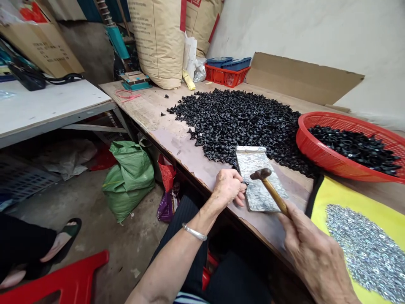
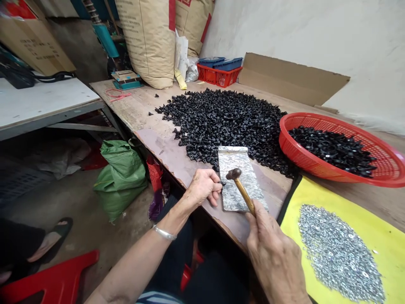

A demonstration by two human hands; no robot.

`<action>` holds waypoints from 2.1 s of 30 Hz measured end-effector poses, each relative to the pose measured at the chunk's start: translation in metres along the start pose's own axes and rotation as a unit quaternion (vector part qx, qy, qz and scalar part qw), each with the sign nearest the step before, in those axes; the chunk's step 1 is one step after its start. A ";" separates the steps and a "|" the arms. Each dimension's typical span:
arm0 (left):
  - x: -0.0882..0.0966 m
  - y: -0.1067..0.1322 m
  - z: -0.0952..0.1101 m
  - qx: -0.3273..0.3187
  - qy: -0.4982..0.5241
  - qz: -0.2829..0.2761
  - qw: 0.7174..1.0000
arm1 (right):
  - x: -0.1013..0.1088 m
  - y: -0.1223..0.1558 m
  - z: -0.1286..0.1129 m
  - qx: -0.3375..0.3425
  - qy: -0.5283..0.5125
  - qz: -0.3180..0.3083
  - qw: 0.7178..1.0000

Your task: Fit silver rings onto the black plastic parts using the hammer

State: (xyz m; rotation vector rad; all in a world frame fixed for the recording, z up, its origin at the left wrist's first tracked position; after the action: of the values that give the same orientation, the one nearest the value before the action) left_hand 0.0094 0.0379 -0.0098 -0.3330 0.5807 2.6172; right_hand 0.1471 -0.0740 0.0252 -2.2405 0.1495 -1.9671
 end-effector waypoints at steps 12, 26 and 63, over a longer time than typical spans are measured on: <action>0.000 -0.001 0.000 0.016 -0.018 -0.005 1.000 | -0.004 -0.002 -0.007 0.019 0.054 0.029 0.998; 0.001 -0.006 -0.005 0.014 -0.020 -0.001 1.000 | 0.003 -0.002 -0.006 0.024 0.057 0.018 0.998; 0.002 -0.005 -0.008 0.001 -0.038 -0.008 0.999 | -0.001 0.009 -0.026 -0.010 0.077 0.056 0.995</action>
State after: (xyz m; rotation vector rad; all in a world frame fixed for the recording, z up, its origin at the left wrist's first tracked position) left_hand 0.0115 0.0390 -0.0193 -0.2364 0.5529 2.6015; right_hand 0.1215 -0.0844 0.0260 -2.0421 0.3074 -2.0848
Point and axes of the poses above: each hand's wrist, its own y-axis away from the middle knuckle, its own x-axis out of the back of the hand, z = x × y, the point moved 4 cm from there along -y, towards the middle knuckle, and after that the axes turned 14 degrees about -z, right-handed, at the moved point
